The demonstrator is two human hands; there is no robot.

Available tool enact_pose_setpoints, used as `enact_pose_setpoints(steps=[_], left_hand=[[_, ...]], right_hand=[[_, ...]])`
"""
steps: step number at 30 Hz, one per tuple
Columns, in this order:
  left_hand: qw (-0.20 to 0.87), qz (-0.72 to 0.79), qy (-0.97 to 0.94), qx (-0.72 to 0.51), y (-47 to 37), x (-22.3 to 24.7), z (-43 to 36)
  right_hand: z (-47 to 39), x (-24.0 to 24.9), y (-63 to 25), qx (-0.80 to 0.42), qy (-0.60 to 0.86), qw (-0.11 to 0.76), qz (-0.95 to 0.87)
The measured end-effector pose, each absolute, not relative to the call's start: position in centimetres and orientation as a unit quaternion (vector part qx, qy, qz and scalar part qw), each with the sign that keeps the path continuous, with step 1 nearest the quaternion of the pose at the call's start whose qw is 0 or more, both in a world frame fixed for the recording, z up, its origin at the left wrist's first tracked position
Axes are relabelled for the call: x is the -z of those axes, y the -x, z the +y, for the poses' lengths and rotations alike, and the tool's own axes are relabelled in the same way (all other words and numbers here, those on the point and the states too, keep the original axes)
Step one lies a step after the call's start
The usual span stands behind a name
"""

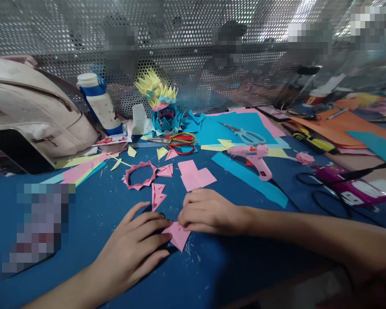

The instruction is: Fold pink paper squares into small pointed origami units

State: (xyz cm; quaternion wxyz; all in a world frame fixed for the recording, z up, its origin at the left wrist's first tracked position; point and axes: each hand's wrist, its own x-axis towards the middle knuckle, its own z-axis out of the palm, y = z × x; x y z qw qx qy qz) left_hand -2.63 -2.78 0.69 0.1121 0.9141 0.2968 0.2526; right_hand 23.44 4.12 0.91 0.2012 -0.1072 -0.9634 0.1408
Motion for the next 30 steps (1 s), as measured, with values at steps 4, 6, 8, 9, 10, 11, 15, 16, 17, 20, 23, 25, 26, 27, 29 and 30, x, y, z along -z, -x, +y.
enact_pose_setpoints(steps=[4,6,8,9,10,11,15,16,17,20,23,25,26,27,29,30], left_hand=[[0.052,0.270,-0.929,-0.248,2.5,-0.4,-2.8],[0.008,0.250,-0.938,-0.239,2.5,-0.5,-2.8],[-0.028,0.233,-0.945,-0.229,2.5,-0.7,-2.8],[-0.038,0.229,-0.947,-0.224,2.5,-0.8,-2.8],[-0.045,0.225,-0.948,-0.220,2.4,-0.9,-2.8],[-0.052,0.223,-0.948,-0.219,2.4,-0.9,-2.8],[-0.071,0.230,-0.945,-0.222,2.0,-0.8,-2.7],[-0.071,0.233,-0.945,-0.221,2.0,-0.8,-2.7],[-0.068,0.235,-0.945,-0.219,1.9,-0.7,-2.7],[-0.045,0.228,-0.950,-0.208,1.9,-0.8,-2.9],[-0.014,0.209,-0.960,-0.184,2.1,-0.9,-2.9],[0.007,0.202,-0.965,-0.168,2.2,-0.9,-2.9],[0.016,0.200,-0.966,-0.161,2.3,-0.9,-2.9],[0.022,0.200,-0.967,-0.156,2.4,-0.9,-2.9],[0.026,0.200,-0.969,-0.146,2.4,-0.9,-2.9],[0.025,0.199,-0.969,-0.144,2.5,-0.9,-2.9]], right_hand=[[3.9,-1.1,-23.5,-0.052,0.099,0.190,-0.975],[4.0,-1.6,-23.6,-0.009,0.079,0.166,-0.983],[4.1,-2.3,-23.7,0.018,0.049,0.137,-0.989],[4.3,-2.6,-23.8,0.023,0.036,0.124,-0.991],[4.5,-2.9,-23.9,0.021,0.029,0.116,-0.993],[4.7,-3.1,-24.0,0.010,0.026,0.107,-0.994],[5.6,-3.0,-24.3,-0.073,0.052,0.114,-0.989],[5.7,-2.9,-24.3,-0.090,0.055,0.119,-0.987],[5.8,-2.7,-24.3,-0.102,0.053,0.124,-0.986],[5.7,-2.2,-24.3,-0.128,0.052,0.141,-0.980],[5.5,-2.1,-24.2,-0.156,0.078,0.159,-0.972],[5.5,-2.2,-24.1,-0.172,0.063,0.148,-0.972],[5.6,-2.3,-24.0,-0.178,0.049,0.138,-0.973],[5.7,-2.3,-23.9,-0.185,0.041,0.129,-0.973],[5.9,-2.2,-23.7,-0.209,0.041,0.123,-0.969],[6.0,-2.1,-23.6,-0.227,0.050,0.124,-0.965]])
